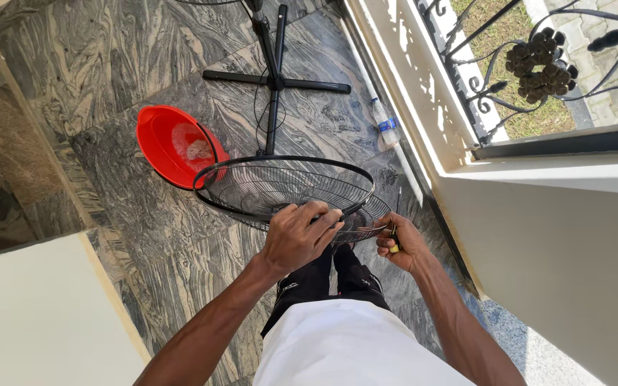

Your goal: The person pours water from a plastic bottle into a red basin, then uses a screwdriver to remove the front grille and fan blades from a standing fan. The removed parts are placed on the floor.

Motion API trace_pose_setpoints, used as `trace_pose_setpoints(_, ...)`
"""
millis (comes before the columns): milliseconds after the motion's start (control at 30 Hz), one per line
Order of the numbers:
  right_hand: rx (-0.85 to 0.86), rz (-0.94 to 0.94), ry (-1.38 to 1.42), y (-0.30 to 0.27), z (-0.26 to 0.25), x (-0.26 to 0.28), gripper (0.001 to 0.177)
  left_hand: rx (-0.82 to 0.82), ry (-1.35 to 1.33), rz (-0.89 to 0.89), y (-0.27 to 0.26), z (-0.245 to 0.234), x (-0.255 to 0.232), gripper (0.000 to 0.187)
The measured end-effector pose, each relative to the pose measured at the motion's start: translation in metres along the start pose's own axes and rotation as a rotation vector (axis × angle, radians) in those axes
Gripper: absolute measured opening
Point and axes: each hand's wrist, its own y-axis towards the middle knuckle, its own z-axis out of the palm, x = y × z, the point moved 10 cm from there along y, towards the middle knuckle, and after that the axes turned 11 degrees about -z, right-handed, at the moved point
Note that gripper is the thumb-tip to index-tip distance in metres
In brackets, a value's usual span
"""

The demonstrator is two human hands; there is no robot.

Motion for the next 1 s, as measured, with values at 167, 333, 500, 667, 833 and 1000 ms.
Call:
trace_pose_setpoints(167, -0.099, -0.147, 0.032, 0.013, -0.063, -0.017, 0.003, -0.041, -0.07, -0.058, -0.013, 0.035, 0.01, 0.028)
trace_pose_setpoints(333, -0.175, -0.342, 0.012, 0.037, -0.081, -0.015, 0.029, -0.035, -0.133, -0.052, -0.009, 0.103, 0.005, 0.031)
trace_pose_setpoints(500, -0.24, -0.425, 0.085, 0.06, -0.117, -0.006, 0.05, -0.023, -0.115, 0.006, -0.003, 0.176, -0.01, 0.03)
trace_pose_setpoints(667, -0.223, -0.425, 0.141, 0.087, -0.154, -0.017, 0.047, 0.068, -0.131, -0.034, -0.003, 0.231, -0.017, 0.028)
trace_pose_setpoints(833, -0.257, -0.456, 0.141, 0.095, -0.177, -0.021, 0.048, 0.135, -0.163, -0.076, -0.006, 0.267, -0.012, 0.026)
trace_pose_setpoints(1000, -0.283, -0.47, 0.198, 0.112, -0.188, -0.029, 0.053, 0.247, -0.196, -0.149, -0.018, 0.301, 0.011, 0.024)
